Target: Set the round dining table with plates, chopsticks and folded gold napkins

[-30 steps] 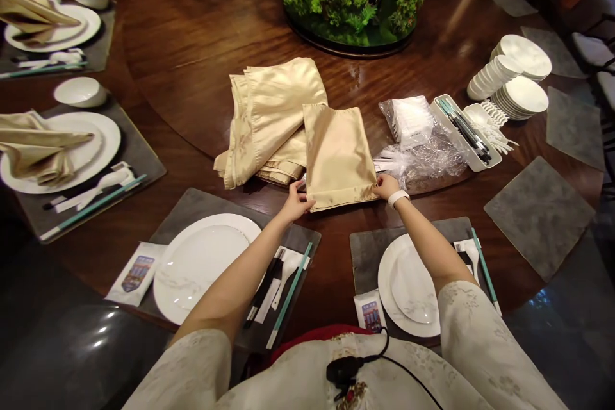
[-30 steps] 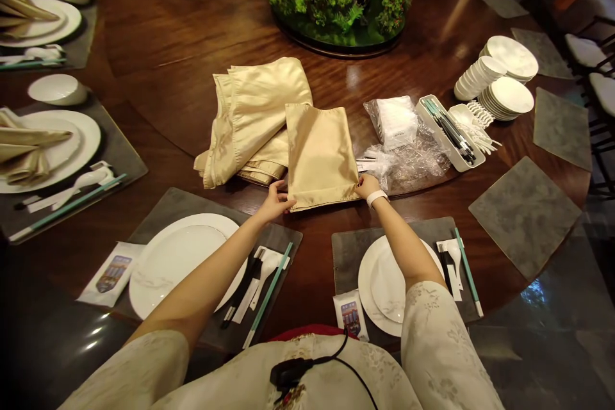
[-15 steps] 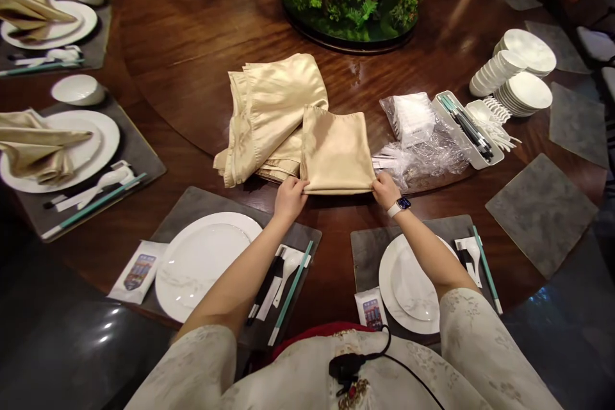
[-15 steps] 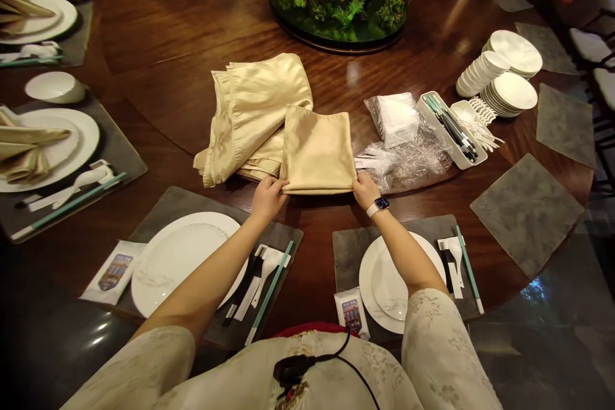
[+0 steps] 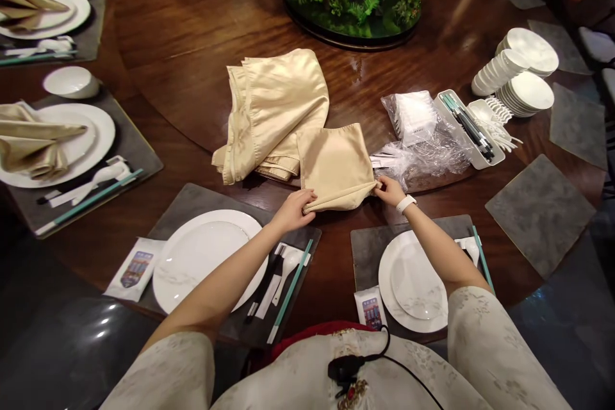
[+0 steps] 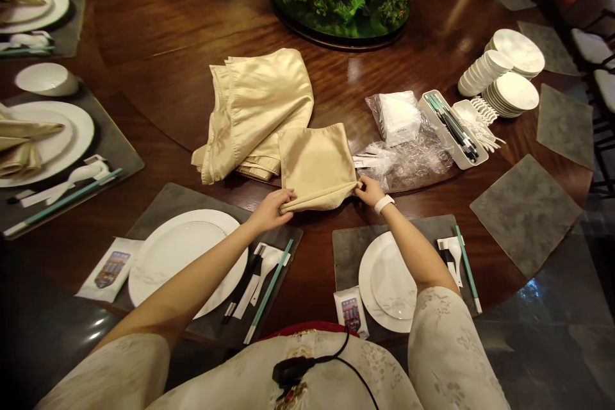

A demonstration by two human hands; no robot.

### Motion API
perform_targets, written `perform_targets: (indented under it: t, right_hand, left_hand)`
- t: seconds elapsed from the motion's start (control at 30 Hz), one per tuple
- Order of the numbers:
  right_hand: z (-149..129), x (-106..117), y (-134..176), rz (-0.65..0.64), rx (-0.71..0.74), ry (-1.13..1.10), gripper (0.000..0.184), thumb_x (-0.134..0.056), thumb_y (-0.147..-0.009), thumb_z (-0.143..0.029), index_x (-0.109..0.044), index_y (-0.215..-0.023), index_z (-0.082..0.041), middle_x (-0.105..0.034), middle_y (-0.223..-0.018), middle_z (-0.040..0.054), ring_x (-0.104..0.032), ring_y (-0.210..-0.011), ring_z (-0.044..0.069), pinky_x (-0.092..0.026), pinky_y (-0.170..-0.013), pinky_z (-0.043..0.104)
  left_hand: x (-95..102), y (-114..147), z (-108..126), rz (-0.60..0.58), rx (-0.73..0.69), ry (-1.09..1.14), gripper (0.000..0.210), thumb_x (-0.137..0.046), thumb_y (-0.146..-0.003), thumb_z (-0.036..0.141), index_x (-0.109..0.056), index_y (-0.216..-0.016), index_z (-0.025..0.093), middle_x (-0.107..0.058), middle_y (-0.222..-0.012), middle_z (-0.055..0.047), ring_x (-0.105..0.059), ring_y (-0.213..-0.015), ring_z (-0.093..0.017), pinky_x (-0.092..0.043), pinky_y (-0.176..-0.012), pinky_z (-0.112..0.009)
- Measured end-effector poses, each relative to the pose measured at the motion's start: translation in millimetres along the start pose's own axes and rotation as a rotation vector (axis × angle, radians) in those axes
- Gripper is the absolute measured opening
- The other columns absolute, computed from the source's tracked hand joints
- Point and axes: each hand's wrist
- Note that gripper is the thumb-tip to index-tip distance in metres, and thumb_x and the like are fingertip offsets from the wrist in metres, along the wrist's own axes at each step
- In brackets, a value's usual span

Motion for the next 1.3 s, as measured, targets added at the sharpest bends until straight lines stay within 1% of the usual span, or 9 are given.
perform_targets:
  t: [0.13, 0.37, 0.5, 0.57, 0.73, 0.87, 1.07, 1.17, 1.3]
  right_hand:
    - [0, -2, -10, -0.033, -0.081, -0.044, 0.015, -0.059, -0.071, -0.032, -0.050, -0.070, -0.019, -0.053, -0.065, -0.0030, -0.047, -0.064, 0.013, -0.035, -0.063, 0.024]
    - [-11, -4, -24, -0.035, -0.359, 0.026, 0.029, -0.070, -0.067, -0.027, -0.053, -0.089, -0.020, -0.057, -0.068, -0.0047, -0.052, -0.064, 0.013, -0.040, -0.067, 0.024]
    - [-20, -6, -35, -0.081, -0.415, 0.129, 0.028, -0.071, -0.063, -0.018, -0.053, -0.084, -0.020, -0.058, -0.072, -0.0031, -0.051, -0.066, 0.013, -0.040, -0.068, 0.025]
    - [-23, -6, -38, -0.077, -0.376, 0.160, 0.024, -0.068, -0.062, -0.015, -0.051, -0.078, -0.020, -0.058, -0.073, -0.0020, -0.050, -0.067, 0.014, -0.040, -0.069, 0.025]
    - [-24, -5, -33, 0.069, -0.203, 0.012, 0.033, -0.059, -0.067, -0.016, -0.054, -0.100, -0.019, -0.059, -0.075, -0.0015, -0.052, -0.067, 0.016, -0.042, -0.069, 0.027]
    - [-24, -3, -26, 0.155, 0.045, 0.015, 0.053, -0.053, -0.067, -0.013, -0.052, -0.120, -0.016, -0.063, -0.086, 0.0031, -0.056, -0.076, 0.019, -0.045, -0.074, 0.031]
    - [-21, -16, -17, 0.194, 0.172, 0.307, 0.027, -0.048, -0.074, -0.005, -0.064, -0.094, -0.014, -0.062, -0.094, 0.0125, -0.054, -0.089, 0.024, -0.046, -0.081, 0.034]
    - [-16, -20, -8, 0.133, 0.190, 0.471, 0.018, -0.047, -0.082, -0.009, -0.064, -0.085, -0.015, -0.060, -0.094, 0.0145, -0.053, -0.091, 0.026, -0.047, -0.081, 0.036]
    - [-6, -18, 8, 0.030, 0.365, 0.527, 0.023, -0.042, -0.087, -0.007, -0.063, -0.087, -0.016, -0.062, -0.106, 0.0147, -0.053, -0.109, 0.026, -0.046, -0.095, 0.041]
  left_hand:
    - [1.3, 1, -1, -0.075, 0.094, -0.036, 0.012, -0.056, -0.075, 0.030, -0.056, -0.080, 0.020, -0.063, -0.081, -0.004, -0.059, -0.079, -0.021, -0.046, -0.077, -0.033]
    - [-29.3, -1, -26, 0.269, 0.587, 0.507, 0.037, -0.064, -0.075, 0.044, -0.054, -0.100, 0.019, -0.059, -0.075, 0.001, -0.055, -0.064, -0.013, -0.044, -0.061, -0.024]
    - [-40.6, -5, -34, 0.371, 0.776, 0.656, 0.061, -0.075, -0.066, 0.043, -0.046, -0.114, 0.019, -0.058, -0.088, -0.001, -0.053, -0.062, -0.009, -0.044, -0.056, -0.021]
    - [-39.6, -5, -33, 0.338, 0.794, 0.713, 0.076, -0.078, -0.063, 0.042, -0.039, -0.124, 0.021, -0.060, -0.096, -0.003, -0.055, -0.063, -0.008, -0.045, -0.056, -0.020]
    - [-27.1, -3, -27, 0.224, 0.611, 0.763, 0.091, -0.073, -0.067, 0.037, -0.023, -0.142, 0.025, -0.060, -0.094, -0.002, -0.056, -0.064, -0.010, -0.049, -0.060, -0.024]
    - [-12.2, -9, -16, 0.278, 0.336, 0.254, 0.076, -0.065, -0.072, 0.021, -0.039, -0.143, 0.022, -0.056, -0.110, -0.008, -0.062, -0.094, -0.021, -0.053, -0.082, -0.035]
    - [0.3, -24, -11, 0.314, 0.301, -0.269, 0.050, -0.060, -0.075, 0.013, -0.061, -0.124, 0.018, -0.057, -0.100, -0.010, -0.060, -0.100, -0.028, -0.050, -0.089, -0.038]
    - [-0.6, -21, -14, 0.306, 0.270, -0.376, 0.032, -0.060, -0.077, 0.016, -0.067, -0.108, 0.018, -0.060, -0.101, -0.011, -0.059, -0.101, -0.030, -0.050, -0.089, -0.041]
    - [-3.5, -7, -19, 0.205, 0.102, -0.360, 0.023, -0.063, -0.074, 0.016, -0.065, -0.096, 0.019, -0.059, -0.128, -0.014, -0.052, -0.124, -0.032, -0.044, -0.102, -0.046]
Point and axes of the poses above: each hand's wrist, its own y-axis away from the middle knuckle, its own x-axis out of the back of the hand, z = x × y
